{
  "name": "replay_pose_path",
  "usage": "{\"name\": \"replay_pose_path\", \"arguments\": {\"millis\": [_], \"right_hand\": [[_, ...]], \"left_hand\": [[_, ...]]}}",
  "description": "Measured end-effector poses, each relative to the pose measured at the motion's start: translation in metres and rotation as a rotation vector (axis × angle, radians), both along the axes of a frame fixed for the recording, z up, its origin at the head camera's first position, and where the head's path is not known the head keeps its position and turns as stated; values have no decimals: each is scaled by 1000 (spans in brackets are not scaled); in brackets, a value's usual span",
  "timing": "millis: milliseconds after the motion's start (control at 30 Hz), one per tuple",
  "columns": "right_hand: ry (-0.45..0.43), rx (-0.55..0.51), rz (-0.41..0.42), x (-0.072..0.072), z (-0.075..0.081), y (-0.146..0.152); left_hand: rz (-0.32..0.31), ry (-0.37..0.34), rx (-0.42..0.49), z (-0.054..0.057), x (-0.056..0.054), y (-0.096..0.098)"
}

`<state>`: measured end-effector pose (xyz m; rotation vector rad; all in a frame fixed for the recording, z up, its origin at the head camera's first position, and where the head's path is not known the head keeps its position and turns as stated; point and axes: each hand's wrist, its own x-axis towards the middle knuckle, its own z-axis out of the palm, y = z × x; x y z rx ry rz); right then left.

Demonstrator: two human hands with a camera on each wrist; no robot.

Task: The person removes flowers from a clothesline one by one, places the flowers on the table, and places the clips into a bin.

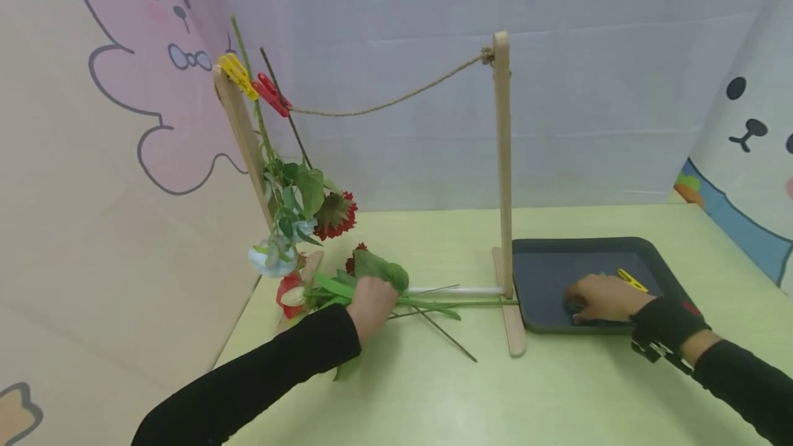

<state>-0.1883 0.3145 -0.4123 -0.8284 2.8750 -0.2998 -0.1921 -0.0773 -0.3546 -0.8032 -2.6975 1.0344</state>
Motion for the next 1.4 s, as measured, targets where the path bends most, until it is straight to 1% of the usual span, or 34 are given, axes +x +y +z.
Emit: {"name": "replay_pose_path", "arguments": {"millis": [167, 333, 467, 500, 533, 633, 733, 800, 933, 1167, 1333, 1400], "right_hand": [[19, 2, 2, 2, -3, 3], [26, 6, 13, 1, -6, 5], [23, 3, 21, 2, -5, 6], [25, 2, 26, 2, -5, 6], [16, 0, 13, 2, -4, 5], [7, -4, 11, 3, -2, 4], [7, -14, -3, 4, -1, 1], [22, -19, 4, 4, -1, 1], [36, -26, 2, 6, 1, 0], [26, -31, -20, 8, 7, -1], [14, -25, -48, 9, 11, -1], [25, -26, -69, 10, 13, -2]], "left_hand": [[-6, -3, -12, -12, -11, -3], [-25, 1, 30, -17, -18, -1], [-53, 32, 34, -18, -21, 1], [-61, 38, 34, -17, -21, 1], [-64, 40, 32, -17, -21, 1], [-68, 35, 30, -15, -21, 2], [-53, 18, 27, -13, -21, 2], [-42, 8, 27, -12, -20, 3], [-35, -2, 48, -12, -21, 3], [-61, 17, 70, -10, -20, 1], [-56, 33, 86, -4, -21, -1], [-51, 37, 105, -1, -21, -2]]}}
